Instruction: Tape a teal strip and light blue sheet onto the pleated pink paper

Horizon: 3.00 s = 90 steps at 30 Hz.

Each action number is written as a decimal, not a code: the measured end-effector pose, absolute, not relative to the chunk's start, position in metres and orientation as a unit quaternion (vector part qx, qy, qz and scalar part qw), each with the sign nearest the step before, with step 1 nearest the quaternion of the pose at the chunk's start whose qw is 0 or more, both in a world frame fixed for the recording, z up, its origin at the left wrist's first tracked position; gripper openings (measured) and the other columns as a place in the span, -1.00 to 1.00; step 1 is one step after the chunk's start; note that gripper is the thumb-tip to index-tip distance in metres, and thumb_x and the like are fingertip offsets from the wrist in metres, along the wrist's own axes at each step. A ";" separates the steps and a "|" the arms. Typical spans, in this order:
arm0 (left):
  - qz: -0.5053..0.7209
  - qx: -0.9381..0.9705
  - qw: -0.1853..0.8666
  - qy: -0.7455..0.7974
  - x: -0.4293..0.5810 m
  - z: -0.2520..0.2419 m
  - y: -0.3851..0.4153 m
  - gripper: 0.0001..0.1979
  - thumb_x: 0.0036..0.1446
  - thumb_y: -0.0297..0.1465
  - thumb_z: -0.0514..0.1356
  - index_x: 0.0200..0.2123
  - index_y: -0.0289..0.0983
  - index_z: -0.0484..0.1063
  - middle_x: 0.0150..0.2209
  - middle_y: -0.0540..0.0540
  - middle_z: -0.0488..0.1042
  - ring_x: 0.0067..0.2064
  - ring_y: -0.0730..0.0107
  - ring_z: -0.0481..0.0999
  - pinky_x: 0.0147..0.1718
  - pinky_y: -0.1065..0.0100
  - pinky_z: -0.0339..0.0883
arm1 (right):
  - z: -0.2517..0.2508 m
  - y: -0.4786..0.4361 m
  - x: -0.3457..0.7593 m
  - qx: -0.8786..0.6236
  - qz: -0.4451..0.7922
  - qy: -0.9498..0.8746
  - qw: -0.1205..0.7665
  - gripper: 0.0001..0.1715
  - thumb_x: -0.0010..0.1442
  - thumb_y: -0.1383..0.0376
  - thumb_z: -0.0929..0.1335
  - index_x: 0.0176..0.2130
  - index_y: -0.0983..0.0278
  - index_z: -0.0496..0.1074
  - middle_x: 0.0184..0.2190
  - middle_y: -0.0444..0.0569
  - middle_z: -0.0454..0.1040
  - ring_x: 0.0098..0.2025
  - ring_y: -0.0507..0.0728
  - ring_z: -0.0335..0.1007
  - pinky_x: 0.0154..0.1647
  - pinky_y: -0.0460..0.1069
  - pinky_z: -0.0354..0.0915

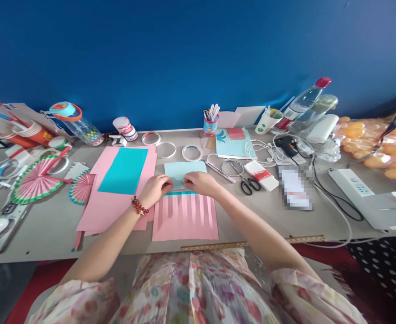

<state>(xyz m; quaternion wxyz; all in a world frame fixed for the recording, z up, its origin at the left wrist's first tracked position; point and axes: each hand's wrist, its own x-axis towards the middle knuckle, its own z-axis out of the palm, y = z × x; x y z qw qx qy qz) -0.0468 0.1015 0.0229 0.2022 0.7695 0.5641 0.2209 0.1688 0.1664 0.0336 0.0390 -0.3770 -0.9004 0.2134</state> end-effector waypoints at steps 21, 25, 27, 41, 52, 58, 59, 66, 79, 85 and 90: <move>0.152 0.805 0.166 0.549 -0.053 0.024 0.102 -0.86 0.27 -0.39 0.15 -0.36 -0.28 0.41 -0.33 -0.03 0.41 -0.39 0.45 0.42 -0.36 0.40 0.23 | 0.034 0.173 0.156 -0.412 0.193 -0.890 -0.038 -0.73 0.23 0.07 0.34 -0.27 0.20 0.50 -0.20 -0.08 0.56 -0.23 0.09 0.44 -0.44 -0.10 0.04; 0.133 0.811 0.151 0.549 -0.052 0.024 0.103 -0.83 0.27 -0.38 0.14 -0.38 -0.28 0.42 -0.33 -0.04 0.41 -0.38 0.43 0.41 -0.36 0.38 0.21 | 0.033 0.174 0.155 -0.414 0.194 -0.888 -0.047 -0.72 0.22 0.06 0.34 -0.25 0.20 0.51 -0.19 -0.07 0.56 -0.20 0.10 0.45 -0.43 -0.10 0.06; 0.129 0.813 0.151 0.548 -0.052 0.024 0.103 -0.83 0.27 -0.38 0.14 -0.38 -0.28 0.42 -0.33 -0.05 0.40 -0.39 0.42 0.40 -0.36 0.37 0.21 | 0.032 0.174 0.155 -0.415 0.195 -0.887 -0.052 -0.72 0.22 0.06 0.34 -0.25 0.20 0.51 -0.19 -0.07 0.56 -0.20 0.10 0.45 -0.43 -0.10 0.06; 0.101 0.818 0.150 0.546 -0.051 0.028 0.107 -0.82 0.27 -0.38 0.11 -0.38 -0.26 0.43 -0.33 -0.04 0.41 -0.37 0.41 0.42 -0.38 0.37 0.18 | 0.036 0.176 0.155 -0.400 0.196 -0.893 -0.061 -0.73 0.22 0.08 0.32 -0.26 0.19 0.50 -0.20 -0.09 0.56 -0.22 0.08 0.42 -0.46 -0.10 0.01; 0.085 0.820 0.143 0.548 -0.049 0.031 0.106 -0.80 0.28 -0.37 0.08 -0.38 -0.25 0.43 -0.31 -0.05 0.42 -0.34 0.37 0.43 -0.36 0.36 0.18 | 0.028 0.179 0.157 -0.395 0.192 -0.897 -0.053 -0.71 0.20 0.05 0.32 -0.28 0.18 0.50 -0.21 -0.10 0.56 -0.22 0.09 0.42 -0.46 -0.10 0.02; 0.082 0.821 0.142 0.547 -0.050 0.030 0.106 -0.79 0.29 -0.36 0.07 -0.38 -0.25 0.42 -0.31 -0.06 0.43 -0.33 0.37 0.44 -0.35 0.36 0.20 | 0.027 0.179 0.157 -0.394 0.188 -0.898 -0.051 -0.72 0.19 0.06 0.32 -0.28 0.18 0.50 -0.22 -0.11 0.56 -0.23 0.09 0.42 -0.46 -0.09 0.01; 0.082 0.821 0.142 0.547 -0.050 0.030 0.106 -0.79 0.29 -0.36 0.07 -0.37 -0.25 0.42 -0.31 -0.06 0.43 -0.32 0.36 0.44 -0.35 0.36 0.20 | 0.027 0.179 0.157 -0.393 0.187 -0.899 -0.050 -0.72 0.19 0.06 0.32 -0.28 0.18 0.50 -0.22 -0.11 0.56 -0.22 0.09 0.42 -0.46 -0.09 0.01; 0.085 0.824 0.138 0.543 -0.050 0.030 0.106 -0.79 0.28 -0.37 0.08 -0.39 -0.25 0.43 -0.32 -0.06 0.43 -0.32 0.35 0.45 -0.35 0.35 0.22 | 0.028 0.179 0.156 -0.388 0.189 -0.900 -0.056 -0.73 0.19 0.07 0.33 -0.27 0.17 0.51 -0.20 -0.11 0.56 -0.20 0.09 0.43 -0.43 -0.10 0.05; 0.082 0.834 0.099 0.537 -0.048 0.031 0.104 -0.87 0.29 -0.38 0.10 -0.25 -0.26 0.43 -0.23 -0.11 0.43 -0.21 0.26 0.43 -0.26 0.30 0.24 | 0.034 0.176 0.156 -0.404 0.190 -0.893 -0.064 -0.74 0.17 0.10 0.35 -0.25 0.20 0.53 -0.20 -0.06 0.57 -0.23 0.11 0.44 -0.44 -0.10 0.07; 0.068 0.901 0.052 0.425 -0.042 0.023 0.101 -0.72 0.29 -0.57 0.01 -0.11 -0.20 0.45 -0.15 -0.13 0.45 -0.11 0.24 0.38 -0.11 0.22 0.23 | 0.044 0.175 0.161 -0.399 0.203 -0.892 -0.054 -0.80 0.16 0.16 0.37 -0.25 0.20 0.53 -0.19 -0.07 0.57 -0.21 0.08 0.45 -0.41 -0.12 0.09; 0.086 0.904 0.091 0.409 -0.042 0.022 0.101 -0.70 0.33 -0.53 -0.05 -0.11 -0.24 0.47 -0.16 -0.15 0.45 -0.11 0.27 0.41 -0.08 0.22 0.30 | 0.047 0.178 0.188 -0.410 0.205 -0.888 -0.037 -0.82 0.19 0.19 0.35 -0.27 0.21 0.52 -0.23 -0.09 0.57 -0.25 0.06 0.43 -0.38 -0.12 0.10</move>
